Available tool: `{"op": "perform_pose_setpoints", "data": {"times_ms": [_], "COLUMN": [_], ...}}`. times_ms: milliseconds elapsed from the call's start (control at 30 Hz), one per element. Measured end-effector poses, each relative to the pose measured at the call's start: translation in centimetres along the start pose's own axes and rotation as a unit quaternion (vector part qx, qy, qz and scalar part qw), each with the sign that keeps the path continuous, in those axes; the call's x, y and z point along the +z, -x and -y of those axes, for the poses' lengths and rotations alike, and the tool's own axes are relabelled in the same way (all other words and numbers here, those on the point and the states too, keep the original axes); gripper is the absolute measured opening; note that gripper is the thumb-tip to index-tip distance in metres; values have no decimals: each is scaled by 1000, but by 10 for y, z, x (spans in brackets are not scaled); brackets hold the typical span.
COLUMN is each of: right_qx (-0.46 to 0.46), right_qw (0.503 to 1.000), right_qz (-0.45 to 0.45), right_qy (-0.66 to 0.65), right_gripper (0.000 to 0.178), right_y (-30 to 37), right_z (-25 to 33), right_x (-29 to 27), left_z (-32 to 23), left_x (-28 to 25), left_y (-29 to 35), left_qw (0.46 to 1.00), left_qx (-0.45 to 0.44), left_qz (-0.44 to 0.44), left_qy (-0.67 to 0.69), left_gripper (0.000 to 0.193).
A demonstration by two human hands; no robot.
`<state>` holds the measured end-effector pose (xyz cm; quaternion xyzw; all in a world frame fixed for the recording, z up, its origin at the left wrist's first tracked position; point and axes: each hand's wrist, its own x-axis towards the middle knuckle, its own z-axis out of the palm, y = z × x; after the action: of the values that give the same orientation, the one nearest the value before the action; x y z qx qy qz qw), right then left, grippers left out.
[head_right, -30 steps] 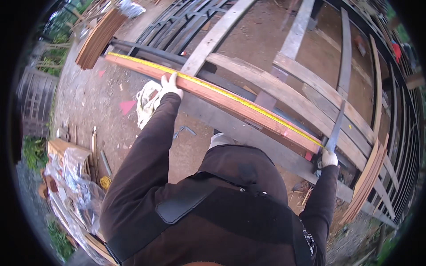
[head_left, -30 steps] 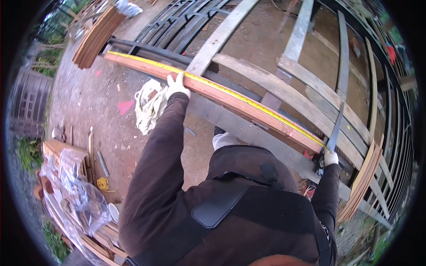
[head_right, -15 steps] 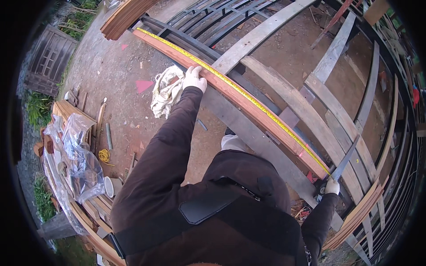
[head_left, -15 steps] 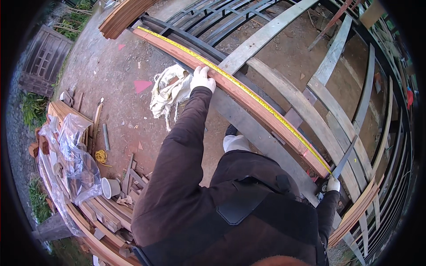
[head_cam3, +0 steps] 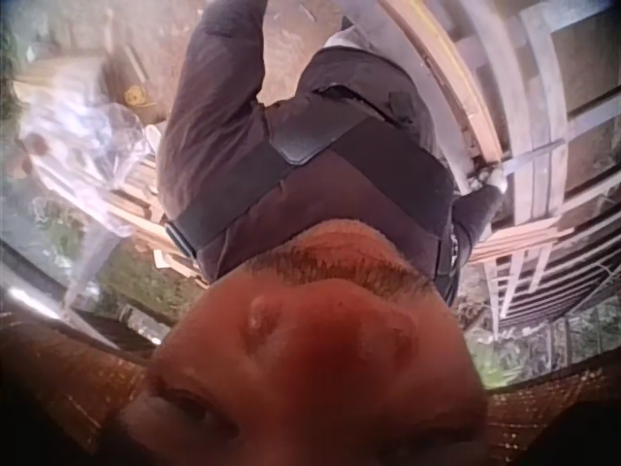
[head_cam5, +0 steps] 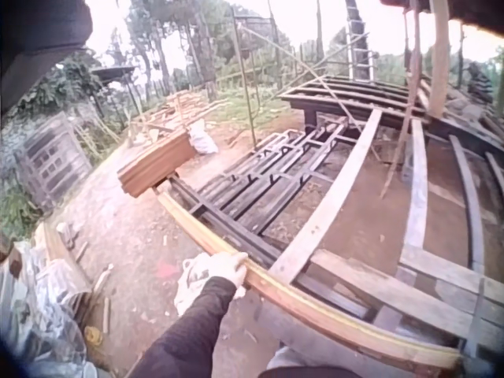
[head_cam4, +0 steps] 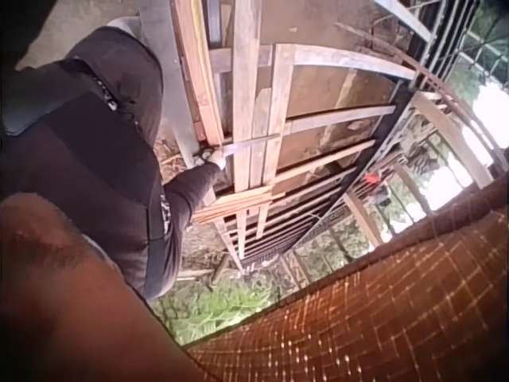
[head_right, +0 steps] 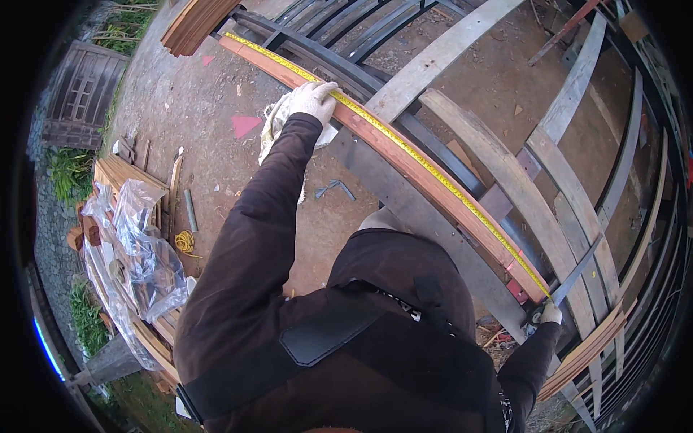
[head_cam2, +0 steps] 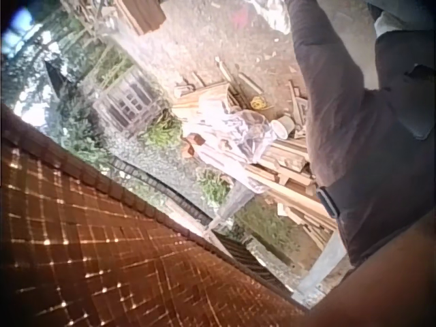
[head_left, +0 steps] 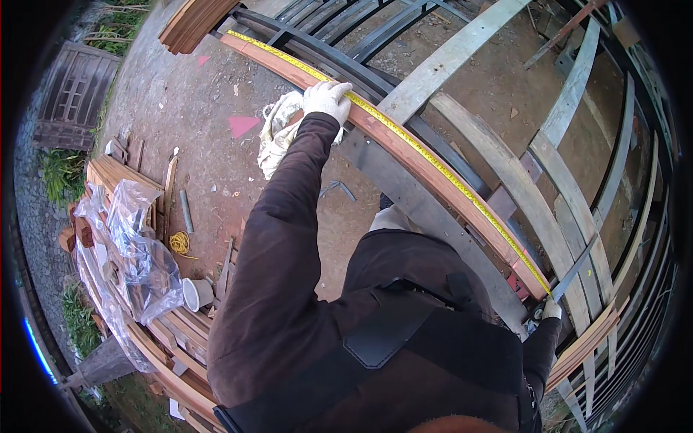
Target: The person measures a wooden plank with a tape measure and cuts through the plank using a hand saw while standing on a building frame.
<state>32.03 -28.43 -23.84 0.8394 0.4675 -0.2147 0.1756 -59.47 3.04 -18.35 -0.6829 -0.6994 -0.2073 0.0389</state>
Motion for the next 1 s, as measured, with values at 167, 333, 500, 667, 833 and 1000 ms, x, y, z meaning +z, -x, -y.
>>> {"op": "perform_pose_setpoints", "data": {"times_ms": [167, 333, 500, 667, 833, 1000], "right_qx": [203, 145, 195, 185, 185, 141], "right_qw": [966, 983, 976, 982, 981, 987], "right_qz": [24, 102, 54, 37, 53, 37], "right_qy": [-160, -55, -74, -16, -12, 67], "right_gripper": [58, 54, 53, 57, 58, 58], "right_y": [0, -13, -17, -6, -15, -2], "right_z": [-9, 28, 10, -41, -6, -13], "right_x": [3, 11, 21, 18, 25, 19], "left_z": [4, 15, -1, -7, 3, -2], "left_x": [4, -6, -1, 21, 11, 14], "left_y": [-13, -11, -9, -13, -11, -13], "left_qw": [997, 995, 994, 991, 994, 993], "left_qx": [68, 77, 92, 86, 91, 88], "left_qz": [35, 61, 33, 36, 30, 54], "left_qy": [-32, 0, 45, 91, 58, 65], "left_gripper": [38, 37, 35, 36, 36, 37]}}
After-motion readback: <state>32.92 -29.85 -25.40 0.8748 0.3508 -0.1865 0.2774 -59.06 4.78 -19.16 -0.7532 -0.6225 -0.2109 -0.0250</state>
